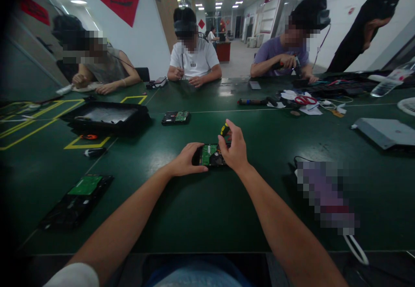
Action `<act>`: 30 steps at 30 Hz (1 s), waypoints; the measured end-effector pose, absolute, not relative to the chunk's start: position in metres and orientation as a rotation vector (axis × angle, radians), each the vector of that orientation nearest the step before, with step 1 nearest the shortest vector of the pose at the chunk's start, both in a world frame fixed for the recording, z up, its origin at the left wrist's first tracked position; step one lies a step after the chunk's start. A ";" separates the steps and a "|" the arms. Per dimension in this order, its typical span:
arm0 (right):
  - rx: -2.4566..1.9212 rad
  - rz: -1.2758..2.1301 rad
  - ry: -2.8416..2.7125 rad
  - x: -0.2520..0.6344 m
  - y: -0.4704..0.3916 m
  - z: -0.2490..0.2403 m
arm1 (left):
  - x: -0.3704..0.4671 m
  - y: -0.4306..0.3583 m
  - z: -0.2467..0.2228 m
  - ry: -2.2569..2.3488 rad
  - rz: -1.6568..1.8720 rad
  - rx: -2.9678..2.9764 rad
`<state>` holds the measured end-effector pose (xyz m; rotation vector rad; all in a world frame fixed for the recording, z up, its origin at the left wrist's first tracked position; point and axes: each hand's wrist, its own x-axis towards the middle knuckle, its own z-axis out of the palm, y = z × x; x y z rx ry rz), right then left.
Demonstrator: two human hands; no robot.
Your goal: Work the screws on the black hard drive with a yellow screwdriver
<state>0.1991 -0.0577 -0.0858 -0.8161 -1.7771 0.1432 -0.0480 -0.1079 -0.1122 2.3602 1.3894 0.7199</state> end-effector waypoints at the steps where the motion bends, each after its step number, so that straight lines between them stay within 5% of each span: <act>1: -0.805 0.147 -1.782 0.199 -0.058 -0.086 | -0.048 -0.108 -0.112 1.390 0.717 2.362; 30: -0.837 0.163 -1.743 0.198 -0.059 -0.086 | -0.047 -0.108 -0.112 1.392 0.716 2.365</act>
